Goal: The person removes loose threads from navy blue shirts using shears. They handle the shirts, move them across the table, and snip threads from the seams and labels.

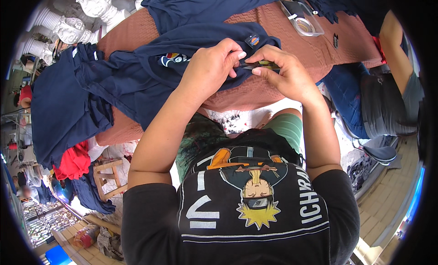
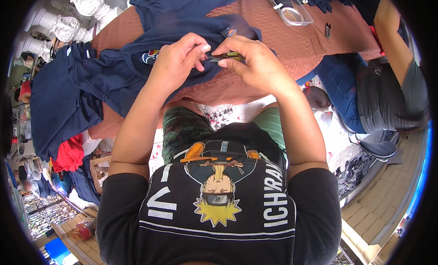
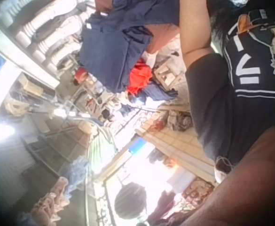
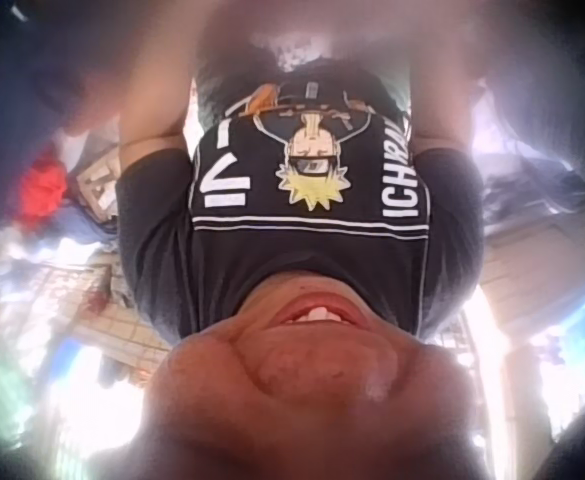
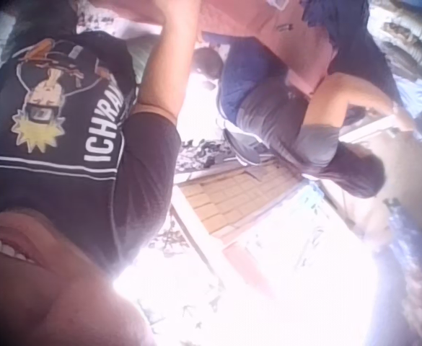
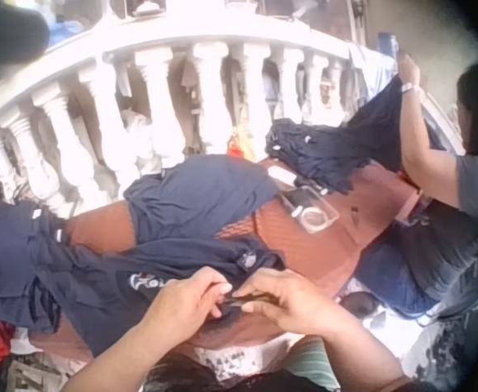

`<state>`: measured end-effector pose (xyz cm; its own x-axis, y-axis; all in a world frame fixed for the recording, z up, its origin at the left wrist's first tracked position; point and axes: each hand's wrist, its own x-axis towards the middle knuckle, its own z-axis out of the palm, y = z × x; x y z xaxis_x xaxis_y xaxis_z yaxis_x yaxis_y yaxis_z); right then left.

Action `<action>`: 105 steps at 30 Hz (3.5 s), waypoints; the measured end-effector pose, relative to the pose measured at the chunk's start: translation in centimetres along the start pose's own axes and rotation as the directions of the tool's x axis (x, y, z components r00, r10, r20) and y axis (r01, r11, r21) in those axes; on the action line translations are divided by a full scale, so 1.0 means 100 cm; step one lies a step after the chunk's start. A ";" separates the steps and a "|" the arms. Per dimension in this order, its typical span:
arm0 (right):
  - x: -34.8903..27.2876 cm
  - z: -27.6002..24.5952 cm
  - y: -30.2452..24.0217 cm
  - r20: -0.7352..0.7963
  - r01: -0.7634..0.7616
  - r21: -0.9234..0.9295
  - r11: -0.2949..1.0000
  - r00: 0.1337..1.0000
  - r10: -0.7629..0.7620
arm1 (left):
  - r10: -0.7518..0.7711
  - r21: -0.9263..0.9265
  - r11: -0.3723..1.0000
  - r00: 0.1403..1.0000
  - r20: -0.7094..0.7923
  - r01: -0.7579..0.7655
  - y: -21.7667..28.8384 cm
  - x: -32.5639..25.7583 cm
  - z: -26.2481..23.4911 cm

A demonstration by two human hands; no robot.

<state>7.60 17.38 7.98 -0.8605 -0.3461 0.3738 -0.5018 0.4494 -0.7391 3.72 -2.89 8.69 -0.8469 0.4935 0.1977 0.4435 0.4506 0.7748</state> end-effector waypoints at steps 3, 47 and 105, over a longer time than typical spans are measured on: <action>0.001 0.000 -0.001 0.000 -0.007 0.025 1.000 1.000 0.007 | -0.006 0.007 1.000 1.000 0.012 0.006 0.000 0.001 0.000; 0.002 0.015 0.016 -0.132 -0.158 -0.015 0.987 0.979 0.155 | 0.409 -0.263 0.872 0.909 -0.073 -0.413 0.013 0.004 -0.036; 0.020 -0.139 0.029 0.148 -0.309 -0.275 0.910 0.922 0.358 | 0.310 -0.178 0.948 0.887 0.342 -0.263 -0.022 -0.038 0.052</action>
<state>3.21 29.42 14.35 -0.9599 -0.2803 -0.0028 -0.2149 0.7424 -0.6346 7.46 -1.88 3.15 -0.5135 0.8318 0.2107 0.5909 0.1648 0.7897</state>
